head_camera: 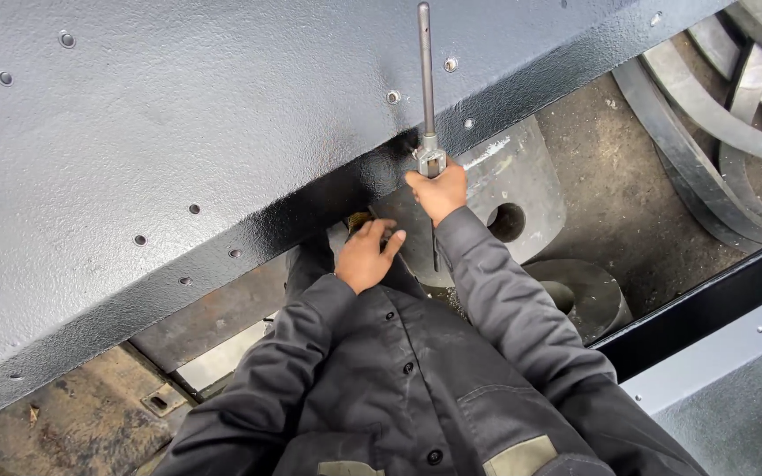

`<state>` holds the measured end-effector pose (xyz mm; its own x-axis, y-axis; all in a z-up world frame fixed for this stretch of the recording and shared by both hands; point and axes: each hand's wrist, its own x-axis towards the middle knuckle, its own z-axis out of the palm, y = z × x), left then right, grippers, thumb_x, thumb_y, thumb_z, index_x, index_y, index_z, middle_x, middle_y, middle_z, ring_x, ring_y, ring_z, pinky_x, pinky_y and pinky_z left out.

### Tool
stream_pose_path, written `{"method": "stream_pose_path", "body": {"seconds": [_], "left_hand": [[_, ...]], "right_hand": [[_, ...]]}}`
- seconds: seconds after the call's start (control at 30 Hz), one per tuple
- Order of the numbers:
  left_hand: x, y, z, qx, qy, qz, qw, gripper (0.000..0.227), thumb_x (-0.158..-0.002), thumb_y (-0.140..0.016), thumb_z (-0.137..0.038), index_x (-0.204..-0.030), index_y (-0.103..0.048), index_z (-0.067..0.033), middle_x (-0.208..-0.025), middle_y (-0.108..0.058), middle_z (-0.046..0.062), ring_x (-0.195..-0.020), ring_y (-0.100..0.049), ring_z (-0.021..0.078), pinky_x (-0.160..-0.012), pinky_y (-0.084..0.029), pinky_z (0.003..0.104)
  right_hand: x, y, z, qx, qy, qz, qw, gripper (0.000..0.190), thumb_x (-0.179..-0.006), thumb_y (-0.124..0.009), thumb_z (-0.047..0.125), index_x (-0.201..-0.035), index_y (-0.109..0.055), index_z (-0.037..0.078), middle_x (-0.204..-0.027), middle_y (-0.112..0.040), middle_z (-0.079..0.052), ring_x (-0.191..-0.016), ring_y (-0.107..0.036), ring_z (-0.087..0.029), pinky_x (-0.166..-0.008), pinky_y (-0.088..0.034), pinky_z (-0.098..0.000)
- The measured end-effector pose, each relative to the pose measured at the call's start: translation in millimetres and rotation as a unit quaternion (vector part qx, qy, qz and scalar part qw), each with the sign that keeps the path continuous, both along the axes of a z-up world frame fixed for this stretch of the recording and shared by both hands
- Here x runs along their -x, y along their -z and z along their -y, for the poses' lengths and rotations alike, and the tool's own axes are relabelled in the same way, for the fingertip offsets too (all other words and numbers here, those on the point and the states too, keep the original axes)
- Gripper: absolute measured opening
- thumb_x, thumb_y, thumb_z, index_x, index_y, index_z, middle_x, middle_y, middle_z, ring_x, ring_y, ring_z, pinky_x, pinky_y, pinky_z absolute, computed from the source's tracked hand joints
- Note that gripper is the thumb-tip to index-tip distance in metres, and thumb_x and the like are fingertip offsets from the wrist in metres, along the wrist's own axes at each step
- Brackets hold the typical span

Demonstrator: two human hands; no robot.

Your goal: The person uses a long turnbuckle-style rod tool to press into a series of holes along a large dark steel chassis beam, working hole by hole along the frame. They reposition the tool between holes, steady the beam with the other hand, and occasionally handle a small fastener by hand before resuming pressing.

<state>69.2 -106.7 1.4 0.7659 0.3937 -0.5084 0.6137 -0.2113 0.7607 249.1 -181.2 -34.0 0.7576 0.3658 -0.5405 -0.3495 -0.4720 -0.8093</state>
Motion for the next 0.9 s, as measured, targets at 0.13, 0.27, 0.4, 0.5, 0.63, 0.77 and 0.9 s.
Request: {"method": "stream_pose_path", "body": {"seconds": [0.13, 0.27, 0.4, 0.5, 0.63, 0.77, 0.9], "left_hand": [[22, 29, 38, 0.136, 0.061, -0.045, 0.988, 0.048, -0.099, -0.057, -0.049, -0.128, -0.063, -0.0111, -0.116, -0.069, 0.009, -0.102, -0.070, 0.0253, -0.091, -0.053, 0.040], [21, 23, 40, 0.137, 0.107, -0.041, 0.984, 0.043, -0.096, -0.059, -0.048, -0.120, -0.070, -0.0140, -0.113, -0.072, 0.007, -0.102, -0.071, 0.0242, -0.092, -0.054, 0.038], [19, 19, 33, 0.119, 0.135, -0.074, 0.981, 0.040, -0.096, -0.060, -0.048, -0.117, -0.073, -0.0160, -0.111, -0.070, 0.007, -0.102, -0.069, 0.0245, -0.093, -0.053, 0.039], [20, 19, 30, 0.115, 0.123, -0.079, 0.983, 0.039, -0.096, -0.061, -0.047, -0.116, -0.073, -0.0158, -0.109, -0.070, 0.006, -0.101, -0.070, 0.0232, -0.093, -0.053, 0.039], [21, 18, 27, 0.133, 0.033, -0.046, 0.990, 0.036, -0.095, -0.062, -0.042, -0.115, -0.071, -0.0136, -0.109, -0.071, 0.005, -0.096, -0.073, 0.0216, -0.090, -0.056, 0.038], [11, 1, 20, 0.105, -0.031, -0.002, 0.994, 0.038, -0.096, -0.063, -0.041, -0.120, -0.069, -0.0120, -0.110, -0.071, 0.007, -0.100, -0.072, 0.0229, -0.090, -0.055, 0.037], [6, 7, 23, 0.078, -0.026, 0.036, 0.996, 0.044, -0.102, -0.058, -0.044, -0.130, -0.063, -0.0101, -0.119, -0.067, 0.009, -0.108, -0.068, 0.0270, -0.092, -0.052, 0.039]], "right_hand": [[-17, -12, 0, 0.100, -0.189, 0.148, 0.966, 0.035, -0.074, -0.081, 0.010, -0.105, -0.069, -0.002, -0.081, -0.072, -0.008, -0.073, -0.067, -0.016, -0.070, -0.057, -0.0329], [-33, -44, -5, 0.128, -0.314, 0.192, 0.921, 0.049, -0.069, -0.083, 0.010, -0.114, -0.068, -0.002, -0.092, -0.073, -0.015, -0.082, -0.070, -0.028, -0.077, -0.057, -0.0381], [-44, -62, -4, 0.175, -0.557, 0.327, 0.743, 0.077, -0.062, -0.083, 0.006, -0.135, -0.060, 0.001, -0.111, -0.069, -0.018, -0.095, -0.069, -0.036, -0.082, -0.056, -0.0439], [-49, -64, -4, 0.186, -0.593, 0.328, 0.712, 0.081, -0.063, -0.084, 0.006, -0.139, -0.058, 0.004, -0.115, -0.068, -0.017, -0.098, -0.069, -0.037, -0.083, -0.056, -0.0446], [-29, -48, 5, 0.099, -0.414, 0.261, 0.866, 0.071, -0.065, -0.086, 0.004, -0.132, -0.064, 0.002, -0.111, -0.070, -0.017, -0.096, -0.069, -0.032, -0.082, -0.055, -0.0409], [6, 6, 13, 0.008, -0.179, 0.139, 0.974, 0.060, -0.070, -0.081, -0.003, -0.129, -0.067, -0.001, -0.100, -0.070, -0.010, -0.087, -0.066, -0.018, -0.075, -0.054, -0.0302], [12, 6, 4, -0.029, 0.029, -0.017, 0.999, 0.050, -0.075, -0.073, -0.005, -0.125, -0.069, 0.000, -0.082, -0.068, -0.001, -0.069, -0.061, -0.008, -0.062, -0.050, -0.0236]]}}
